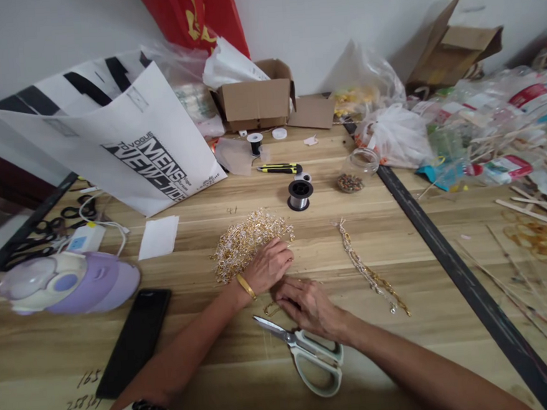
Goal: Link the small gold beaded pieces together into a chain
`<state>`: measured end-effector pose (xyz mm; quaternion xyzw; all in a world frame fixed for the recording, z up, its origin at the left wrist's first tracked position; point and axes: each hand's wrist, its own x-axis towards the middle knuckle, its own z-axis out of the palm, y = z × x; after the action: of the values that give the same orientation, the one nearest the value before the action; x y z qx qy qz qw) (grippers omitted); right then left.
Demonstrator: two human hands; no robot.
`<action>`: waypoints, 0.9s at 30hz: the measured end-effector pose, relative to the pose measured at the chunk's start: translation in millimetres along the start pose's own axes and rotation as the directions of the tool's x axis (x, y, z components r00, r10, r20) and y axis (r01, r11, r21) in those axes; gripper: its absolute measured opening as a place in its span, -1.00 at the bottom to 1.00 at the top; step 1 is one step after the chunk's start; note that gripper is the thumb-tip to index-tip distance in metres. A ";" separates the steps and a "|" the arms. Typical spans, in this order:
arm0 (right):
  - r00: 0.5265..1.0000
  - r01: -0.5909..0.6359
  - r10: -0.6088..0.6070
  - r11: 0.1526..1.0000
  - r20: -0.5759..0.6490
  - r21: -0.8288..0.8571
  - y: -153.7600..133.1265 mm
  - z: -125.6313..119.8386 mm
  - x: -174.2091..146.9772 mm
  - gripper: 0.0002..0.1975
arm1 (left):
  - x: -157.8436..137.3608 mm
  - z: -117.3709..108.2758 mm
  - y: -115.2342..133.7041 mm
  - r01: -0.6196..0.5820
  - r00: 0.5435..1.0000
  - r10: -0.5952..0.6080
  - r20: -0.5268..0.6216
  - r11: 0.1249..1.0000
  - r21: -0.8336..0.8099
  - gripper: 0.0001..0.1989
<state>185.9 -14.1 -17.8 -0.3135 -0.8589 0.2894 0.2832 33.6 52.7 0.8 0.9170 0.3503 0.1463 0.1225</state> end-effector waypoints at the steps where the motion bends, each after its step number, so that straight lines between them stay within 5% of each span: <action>1: 1.000 0.000 0.000 1.000 -0.002 0.002 0.0 0.1 -0.1 -0.88 | -0.3 0.8 0.1 0.003 1.000 -0.003 -0.001 1.000 0.003 -0.84; 27: 0.998 -0.057 0.055 0.995 0.029 0.085 -1.0 0.9 0.1 -0.87 | -3.9 1.7 2.4 0.042 0.999 -0.042 -0.025 0.999 0.002 -0.81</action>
<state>184.9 -15.0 -17.7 -0.3212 -0.8403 0.3377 0.2768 32.8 48.2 -0.7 0.9076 0.3713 0.1548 0.1201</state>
